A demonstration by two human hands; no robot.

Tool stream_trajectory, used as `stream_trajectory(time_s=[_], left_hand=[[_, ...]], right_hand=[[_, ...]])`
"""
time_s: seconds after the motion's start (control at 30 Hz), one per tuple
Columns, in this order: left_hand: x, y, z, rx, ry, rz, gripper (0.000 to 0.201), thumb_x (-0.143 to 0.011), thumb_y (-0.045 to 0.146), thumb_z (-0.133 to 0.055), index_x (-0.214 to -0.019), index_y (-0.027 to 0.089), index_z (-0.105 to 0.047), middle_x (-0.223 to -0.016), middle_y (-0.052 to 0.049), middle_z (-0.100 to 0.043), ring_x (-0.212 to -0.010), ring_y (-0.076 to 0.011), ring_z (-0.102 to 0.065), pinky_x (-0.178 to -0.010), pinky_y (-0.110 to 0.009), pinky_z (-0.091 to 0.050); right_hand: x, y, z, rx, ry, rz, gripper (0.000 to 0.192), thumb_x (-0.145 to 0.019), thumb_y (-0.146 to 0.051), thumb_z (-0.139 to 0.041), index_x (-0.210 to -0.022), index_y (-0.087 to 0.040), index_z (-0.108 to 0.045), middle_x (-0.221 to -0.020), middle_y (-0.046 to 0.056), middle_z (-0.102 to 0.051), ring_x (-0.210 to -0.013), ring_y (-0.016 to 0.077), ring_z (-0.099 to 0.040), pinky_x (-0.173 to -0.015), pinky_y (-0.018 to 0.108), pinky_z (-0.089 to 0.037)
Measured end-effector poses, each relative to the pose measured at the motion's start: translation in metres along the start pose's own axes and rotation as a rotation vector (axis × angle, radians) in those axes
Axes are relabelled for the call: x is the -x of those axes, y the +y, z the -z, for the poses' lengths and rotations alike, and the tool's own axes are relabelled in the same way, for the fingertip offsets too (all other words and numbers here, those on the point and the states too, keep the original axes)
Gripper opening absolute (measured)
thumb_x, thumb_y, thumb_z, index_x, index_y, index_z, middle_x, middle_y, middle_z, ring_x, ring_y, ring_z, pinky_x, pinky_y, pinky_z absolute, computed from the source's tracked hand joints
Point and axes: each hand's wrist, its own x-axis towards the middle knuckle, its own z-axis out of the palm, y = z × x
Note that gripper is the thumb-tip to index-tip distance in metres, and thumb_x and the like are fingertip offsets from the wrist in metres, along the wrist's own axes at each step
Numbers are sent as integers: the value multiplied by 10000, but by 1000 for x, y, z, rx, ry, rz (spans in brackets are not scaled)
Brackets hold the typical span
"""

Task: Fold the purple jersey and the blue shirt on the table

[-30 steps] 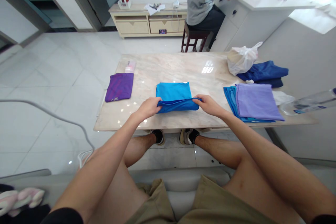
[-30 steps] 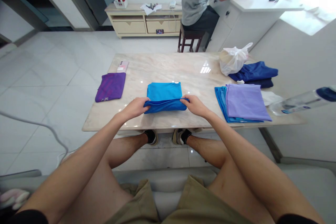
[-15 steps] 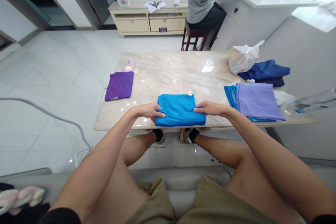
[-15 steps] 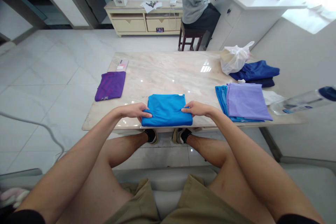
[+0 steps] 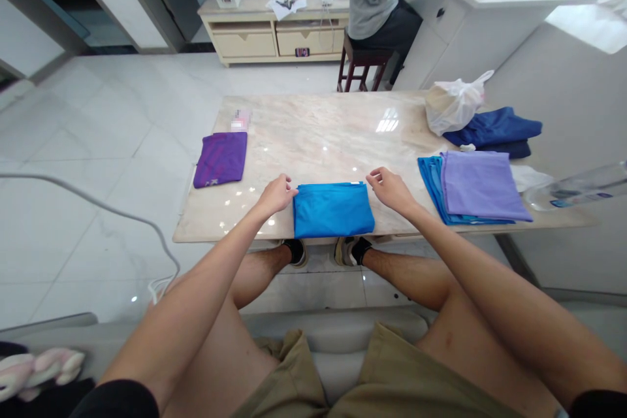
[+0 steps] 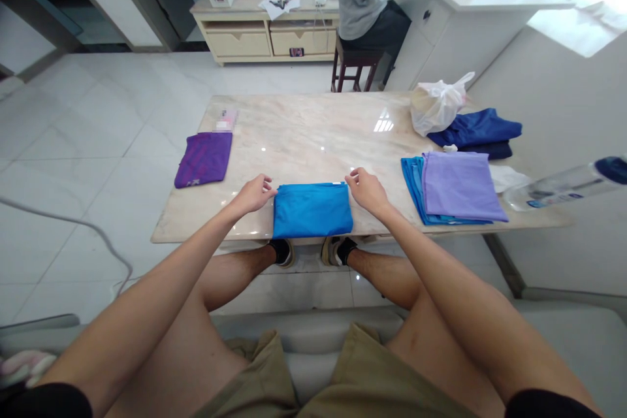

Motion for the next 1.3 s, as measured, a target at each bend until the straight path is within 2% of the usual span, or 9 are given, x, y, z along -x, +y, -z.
stream_trajectory(time_s=[0.1,0.2,0.3,0.57,0.73,0.83,1.03,1.17,1.3], left_hand=[[4,-4,0,-129,-88,22,262,-911,446,-768,-983,195,-787,-949,-144,-842,-1001,-333,-795,-915,-367,-576],[10,-2,-5,-104,-261,33,414,-891,553,-768,-636,233,-705,-600,-88,-725,-773,-315,-776,-796,-343,-571],[16,6,-13,35,-325,97,413,-823,538,-845,-603,231,-677,-506,-38,-656,-640,-271,-739,-682,-312,-563],[27,27,-16,510,-402,394,419,-629,348,-1031,-895,173,-758,-732,-64,-779,-767,-299,-789,-668,-340,-622],[27,20,-27,419,-335,323,351,-678,341,-987,-887,198,-743,-831,-67,-811,-946,-332,-810,-730,-335,-632],[27,19,-37,355,-263,229,345,-742,384,-938,-962,184,-764,-1068,-117,-853,-1112,-347,-796,-838,-345,-641],[30,31,-42,566,-231,184,482,-831,353,-884,-1260,168,-763,-1400,-173,-788,-1286,-344,-755,-1020,-411,-636],[30,36,-38,669,-186,170,515,-858,302,-882,-1326,153,-726,-1459,-183,-759,-1288,-319,-759,-1045,-408,-633],[27,32,-34,725,-119,202,464,-801,284,-944,-1200,139,-756,-1349,-181,-808,-1214,-318,-789,-1018,-415,-643]], right_hand=[[0,3,2,156,-75,-23,368,-1081,-462,-656,-1180,-127,-772,-1116,205,-834,-1077,314,-789,-956,353,-561],[2,5,2,197,-269,-108,505,-1101,-537,-608,-837,-144,-782,-901,200,-822,-923,315,-801,-902,369,-581],[8,4,-3,68,-428,-216,598,-1038,-657,-683,-711,-158,-734,-797,184,-791,-761,283,-779,-751,359,-608],[11,9,-12,-44,-473,-238,687,-750,-851,-873,-759,-180,-726,-592,96,-681,-618,265,-718,-612,349,-595],[6,17,-19,-74,-477,-200,659,-791,-831,-842,-776,-181,-735,-661,97,-731,-650,257,-726,-578,317,-569],[5,17,-22,-39,-432,-179,572,-857,-744,-831,-826,-176,-761,-730,100,-776,-709,262,-750,-601,298,-555],[6,13,-25,-39,-297,-79,464,-967,-621,-769,-934,-159,-795,-950,152,-839,-891,298,-777,-706,305,-557],[4,8,-25,-31,-255,-60,432,-1018,-580,-725,-968,-155,-779,-1038,158,-841,-909,281,-768,-697,285,-523],[4,5,-25,-13,-199,-60,387,-1053,-521,-695,-990,-145,-762,-1029,148,-835,-884,258,-755,-686,273,-493]])
